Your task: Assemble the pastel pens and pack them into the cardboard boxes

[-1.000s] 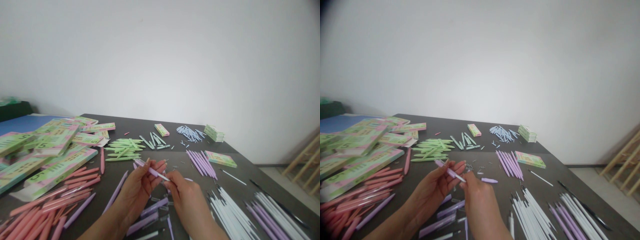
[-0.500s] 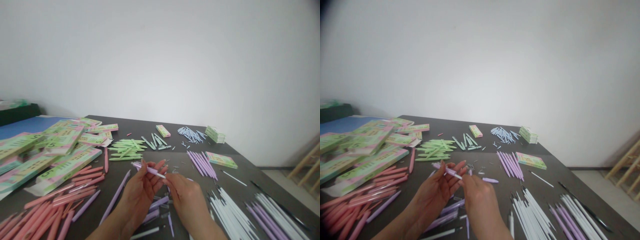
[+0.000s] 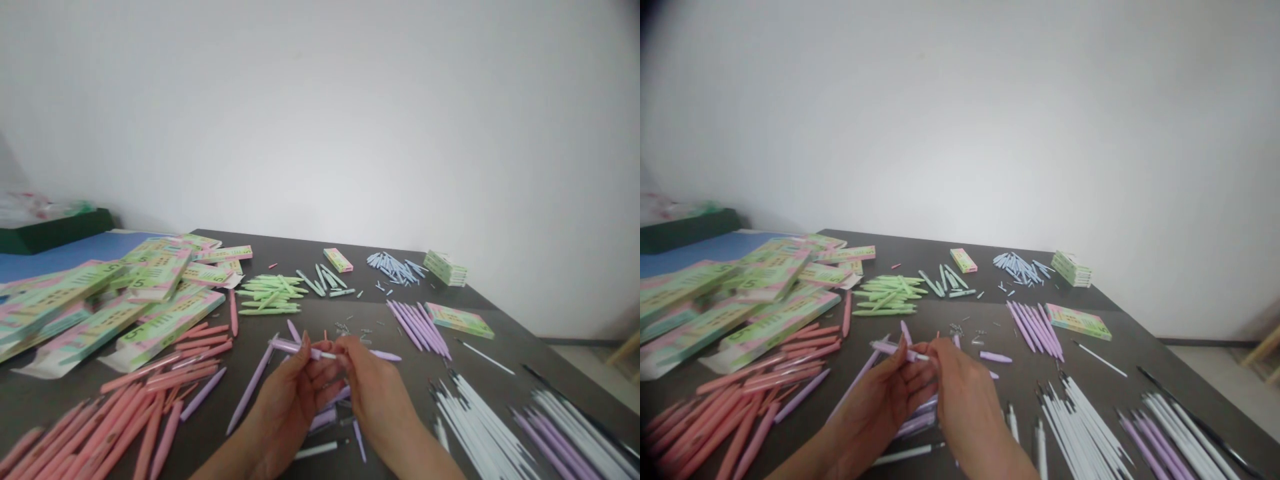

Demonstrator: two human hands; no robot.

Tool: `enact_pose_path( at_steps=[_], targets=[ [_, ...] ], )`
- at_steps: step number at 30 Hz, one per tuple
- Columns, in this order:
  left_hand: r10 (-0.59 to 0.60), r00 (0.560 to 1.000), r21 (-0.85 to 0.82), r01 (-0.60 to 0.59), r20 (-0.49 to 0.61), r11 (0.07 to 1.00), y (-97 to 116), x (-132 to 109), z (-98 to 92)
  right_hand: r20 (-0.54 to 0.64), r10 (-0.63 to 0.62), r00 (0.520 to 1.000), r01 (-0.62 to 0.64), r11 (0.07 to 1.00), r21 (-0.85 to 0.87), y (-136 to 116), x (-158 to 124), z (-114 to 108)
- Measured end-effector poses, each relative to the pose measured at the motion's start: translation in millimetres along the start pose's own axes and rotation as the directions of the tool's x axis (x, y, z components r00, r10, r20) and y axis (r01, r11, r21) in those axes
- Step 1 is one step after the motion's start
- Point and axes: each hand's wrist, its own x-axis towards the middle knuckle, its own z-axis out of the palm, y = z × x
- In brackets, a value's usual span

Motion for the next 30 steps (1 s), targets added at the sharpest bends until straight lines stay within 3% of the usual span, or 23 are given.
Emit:
enact_pose_path(
  at_steps=[6,11,15,20,27,30],
  targets=[
    [0.026,1.000,-0.052,-0.026,0.009,0.998,-1,-3,-3.7,0.098,-0.070,0.993,0.059,0.992,0.114,-5,-5,0],
    [0.042,0.997,-0.036,-0.040,0.062,0.999,3,-6,-10.6,0.160,-0.027,0.987,0.001,0.987,0.161,-11,-5,-10],
    [-0.017,0.999,0.001,0.017,0.027,1.000,11,-10,-7.4,0.017,-0.100,0.995,0.099,0.994,0.049,-4,-5,-12],
    [0.013,1.000,-0.110,-0.014,-0.012,0.994,20,-13,-1.2,-0.167,-0.239,0.957,0.250,0.967,0.047,-4,-3,-7],
    [0.021,0.998,-0.162,-0.031,-0.065,0.986,22,-11,-1.9,-0.224,-0.153,0.962,0.190,0.970,0.153,-11,-2,5],
    [0.028,0.996,-0.166,-0.043,-0.090,0.985,25,-12,0.0,-0.232,-0.048,0.971,0.098,0.973,0.210,-7,-3,10]
  ],
)
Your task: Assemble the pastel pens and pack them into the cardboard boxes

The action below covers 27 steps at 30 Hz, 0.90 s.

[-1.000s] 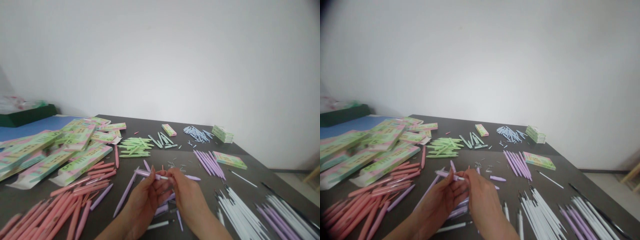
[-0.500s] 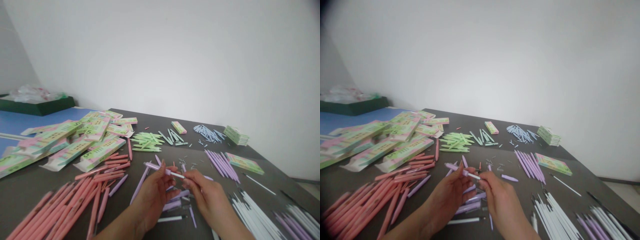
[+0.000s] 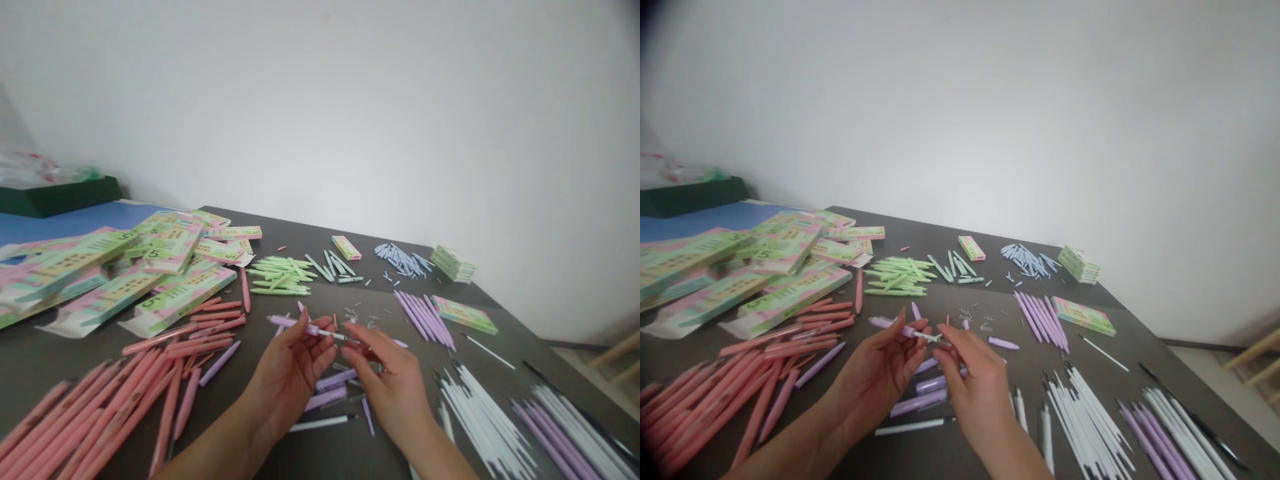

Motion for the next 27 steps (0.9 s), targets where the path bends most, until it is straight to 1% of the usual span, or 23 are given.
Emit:
enact_pose_path(
  at_steps=[3,5,7,10,13,15,17,20,23,27],
  targets=[
    [0.030,1.000,-0.022,-0.030,0.000,0.999,7,0,1.5,0.020,0.138,0.990,-0.139,0.989,0.058,4,2,0],
    [0.053,0.999,-0.043,-0.053,0.007,0.998,15,2,0.6,0.095,0.169,0.981,-0.171,0.985,0.010,5,5,-3],
    [0.086,0.996,-0.069,-0.084,0.016,0.994,24,4,-1.1,0.190,0.165,0.968,-0.147,0.984,-0.103,6,8,-7],
    [0.158,0.987,-0.122,-0.153,0.036,0.981,43,6,-3.3,0.326,0.199,0.924,-0.123,0.963,-0.240,4,7,-11],
    [0.222,0.974,-0.168,-0.211,0.047,0.963,62,5,-3.7,0.430,0.252,0.867,-0.120,0.943,-0.312,1,1,-10],
    [0.264,0.964,-0.175,-0.255,0.033,0.951,71,4,-3.6,0.481,0.256,0.838,-0.089,0.935,-0.343,0,-4,-6],
    [0.298,0.954,-0.179,-0.290,0.016,0.940,77,3,-3.6,0.510,0.248,0.824,-0.048,0.927,-0.373,0,-8,-1],
    [0.307,0.952,-0.191,-0.301,0.003,0.934,81,2,-3.4,0.515,0.239,0.824,-0.006,0.911,-0.413,5,-10,8],
    [0.310,0.951,-0.192,-0.304,0.003,0.933,83,0,-2.4,0.505,0.227,0.833,0.000,0.912,-0.410,10,-9,13],
    [0.303,0.953,-0.184,-0.296,0.008,0.937,90,-4,-2.1,0.493,0.208,0.845,-0.006,0.925,-0.379,11,-7,13]
  ],
)
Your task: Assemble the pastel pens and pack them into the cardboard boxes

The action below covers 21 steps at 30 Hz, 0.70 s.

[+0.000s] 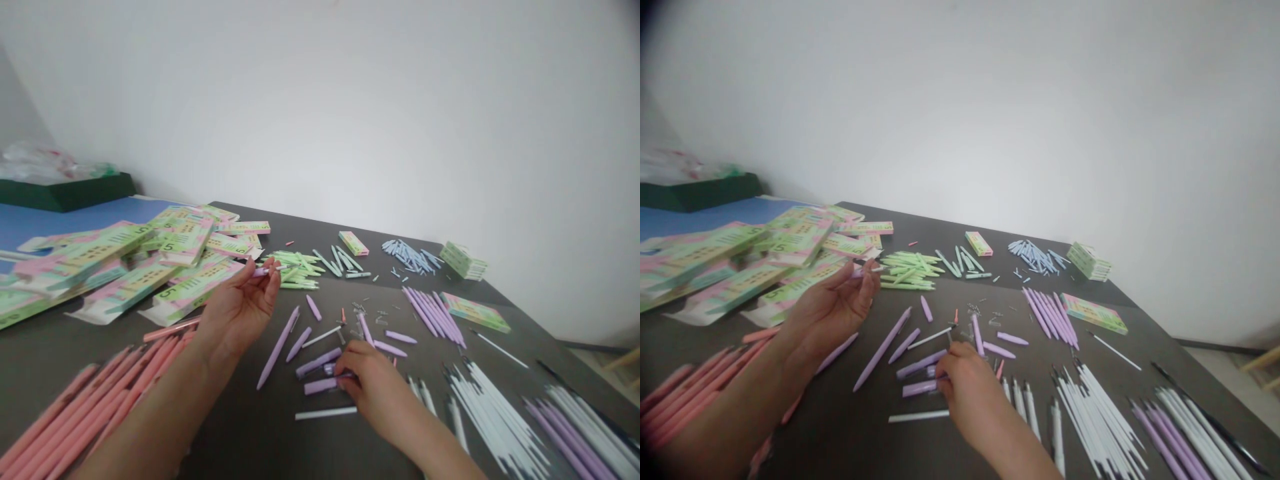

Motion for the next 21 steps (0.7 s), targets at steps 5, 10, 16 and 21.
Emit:
enact_pose_path(
  at_steps=[5,10,16,21],
  targets=[
    [0.022,1.000,0.048,-0.023,0.020,0.999,19,1,-5.5,-0.067,-0.019,0.998,0.021,0.999,0.027,0,1,-6],
    [0.038,0.999,0.048,-0.038,-0.005,0.998,32,6,-14.1,-0.198,-0.072,0.978,0.078,0.997,0.025,6,4,-6],
    [0.042,0.999,0.060,-0.041,-0.031,0.997,32,8,-22.3,-0.129,-0.203,0.971,0.200,0.979,-0.039,-25,15,7],
    [0.070,0.997,0.048,-0.068,-0.040,0.996,35,4,-25.6,0.075,-0.380,0.922,0.387,0.895,-0.223,-71,50,30]
  ],
)
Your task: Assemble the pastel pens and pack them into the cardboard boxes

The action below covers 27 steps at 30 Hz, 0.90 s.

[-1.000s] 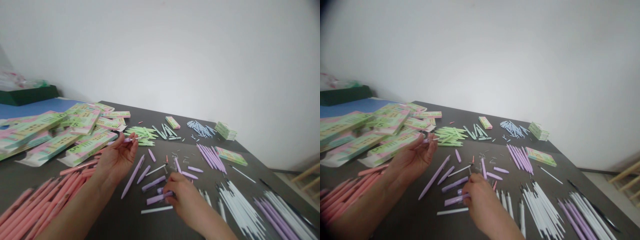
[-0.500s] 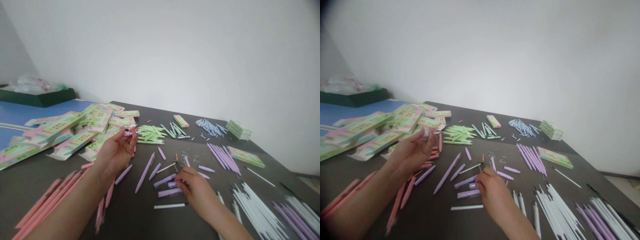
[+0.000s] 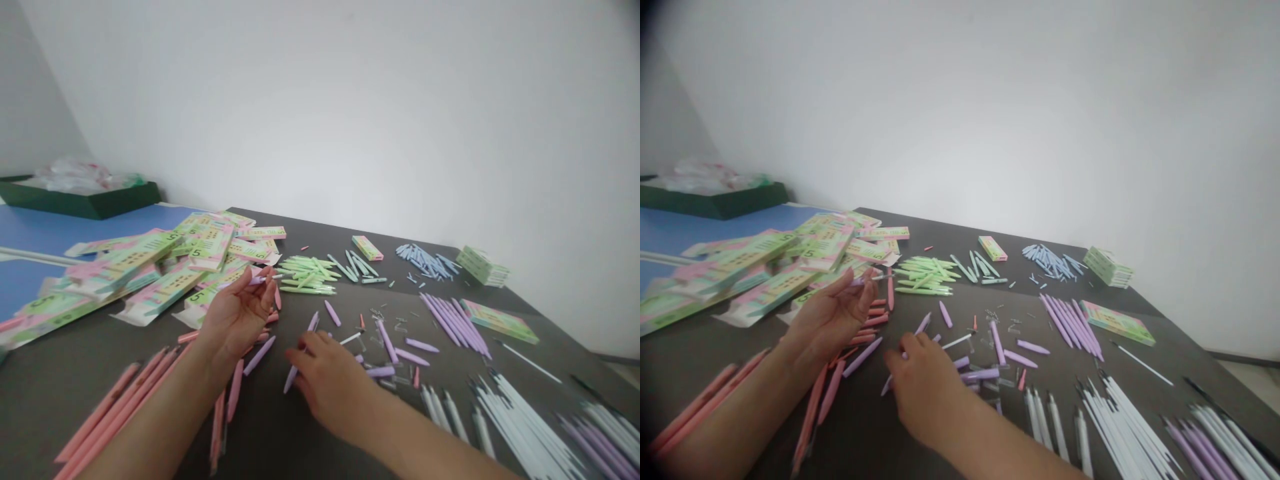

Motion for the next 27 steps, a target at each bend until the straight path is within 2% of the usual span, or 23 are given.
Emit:
enact_pose_path(
  at_steps=[3,9,13,16,17,19,22,25,27],
  targets=[
    [-0.006,1.000,-0.005,0.006,0.009,1.000,1,-3,-1.2,0.024,-0.062,0.998,0.063,0.997,-0.034,-8,31,14],
    [0.003,1.000,-0.003,-0.003,0.030,1.000,-2,-7,-0.9,-0.001,0.006,1.000,-0.006,0.998,-0.057,-16,69,33],
    [0.013,0.999,-0.006,-0.013,0.032,1.000,-2,-8,0.4,-0.038,-0.057,0.998,0.054,0.996,-0.064,-15,68,28],
    [0.023,0.999,-0.005,-0.023,0.031,1.000,-1,-7,0.1,-0.143,-0.130,0.981,0.130,0.991,-0.011,-5,45,12],
    [0.029,0.999,-0.004,-0.028,0.030,1.000,-2,-7,-0.1,-0.199,-0.101,0.975,0.110,0.993,0.032,0,34,4],
    [0.034,0.999,0.002,-0.034,0.027,0.999,-6,-8,-0.1,-0.308,0.091,0.947,-0.033,0.982,0.188,13,10,-15],
    [-0.014,1.000,0.032,0.014,0.025,0.999,-18,-12,1.5,-0.448,0.308,0.839,-0.101,0.898,0.429,32,-22,-39],
    [-0.111,0.994,0.063,0.110,0.019,0.992,-35,-19,3.6,-0.477,0.454,0.753,-0.100,0.794,0.599,43,-42,-49],
    [-0.156,0.988,0.077,0.155,0.009,0.985,-44,-23,4.1,-0.471,0.486,0.736,-0.089,0.760,0.644,46,-48,-47]
  ],
)
